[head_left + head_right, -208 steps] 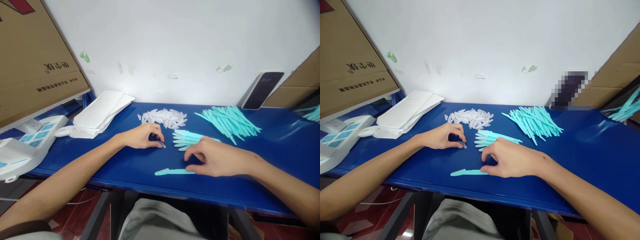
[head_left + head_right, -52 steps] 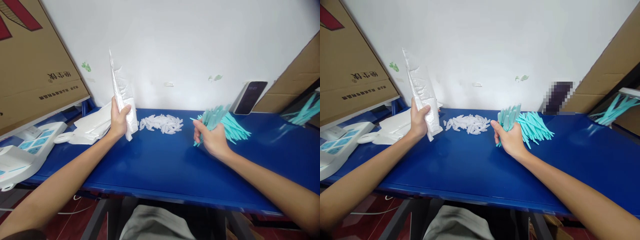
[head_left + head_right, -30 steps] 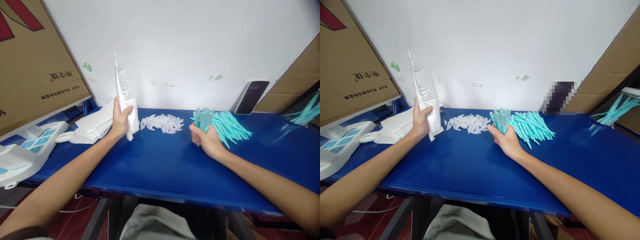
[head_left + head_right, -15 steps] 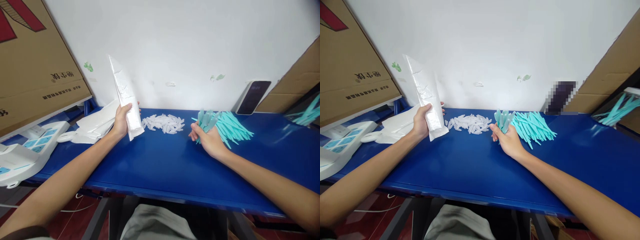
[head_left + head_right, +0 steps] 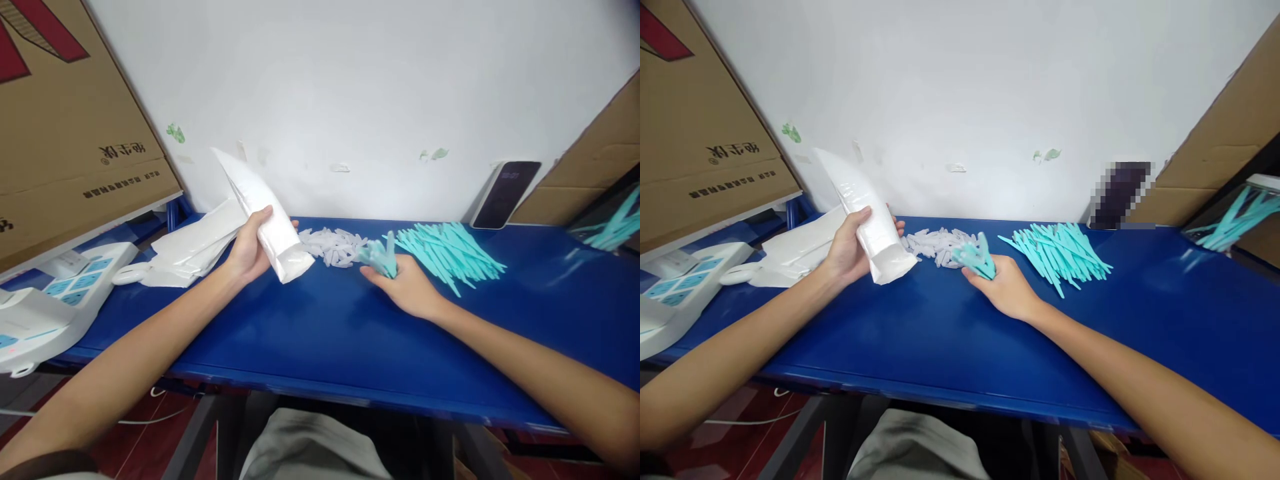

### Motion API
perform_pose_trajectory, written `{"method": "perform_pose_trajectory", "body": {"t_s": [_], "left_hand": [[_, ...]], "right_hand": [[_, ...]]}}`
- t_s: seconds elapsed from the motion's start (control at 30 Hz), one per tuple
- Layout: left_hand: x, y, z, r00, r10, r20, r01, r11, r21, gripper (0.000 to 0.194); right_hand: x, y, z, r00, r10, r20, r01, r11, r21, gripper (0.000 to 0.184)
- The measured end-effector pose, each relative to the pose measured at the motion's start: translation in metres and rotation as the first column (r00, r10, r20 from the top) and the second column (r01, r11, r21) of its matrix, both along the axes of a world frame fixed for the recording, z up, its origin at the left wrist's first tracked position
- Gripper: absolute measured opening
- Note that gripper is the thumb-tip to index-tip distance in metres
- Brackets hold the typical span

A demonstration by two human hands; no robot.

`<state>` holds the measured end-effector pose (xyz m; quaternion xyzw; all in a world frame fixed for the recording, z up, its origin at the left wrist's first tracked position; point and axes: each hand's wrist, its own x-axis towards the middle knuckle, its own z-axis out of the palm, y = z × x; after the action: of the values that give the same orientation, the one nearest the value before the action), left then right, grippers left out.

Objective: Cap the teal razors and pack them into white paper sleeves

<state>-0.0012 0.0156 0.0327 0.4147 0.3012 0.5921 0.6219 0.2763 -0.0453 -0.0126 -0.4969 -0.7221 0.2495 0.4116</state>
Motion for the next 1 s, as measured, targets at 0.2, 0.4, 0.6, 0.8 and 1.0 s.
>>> {"method": "perform_pose_trajectory", "body": {"t_s": [0.2,0.4,0.6,0.8,1.0], "left_hand": [[0.01,-0.009,-0.008,0.99,-0.096,-0.106,0.105,0.991,0.088,0.06],[0.012,-0.009,-0.015,0.983,-0.1,-0.152,0.117,0.987,0.112,0.069],[0.01,-0.01,-0.02,0.964,-0.192,-0.184,0.214,0.971,0.111,0.067],[0.014,-0.015,-0.028,0.941,-0.273,-0.2,0.292,0.953,0.074,0.067],[0.019,-0.021,-0.031,0.934,-0.285,-0.217,0.302,0.952,0.047,0.073]], "right_hand": [[-0.001,-0.001,0.0,0.988,0.086,0.128,-0.087,0.996,0.002,0.02],[0.001,-0.004,-0.003,0.957,0.145,0.251,-0.155,0.988,0.02,0.015],[0.0,-0.007,0.003,0.87,-0.012,0.493,-0.047,0.993,0.108,0.023],[0.0,-0.009,0.011,0.573,-0.192,0.797,0.059,0.979,0.194,0.012],[-0.007,-0.012,0.022,0.43,-0.231,0.873,0.092,0.973,0.212,0.017]]}}
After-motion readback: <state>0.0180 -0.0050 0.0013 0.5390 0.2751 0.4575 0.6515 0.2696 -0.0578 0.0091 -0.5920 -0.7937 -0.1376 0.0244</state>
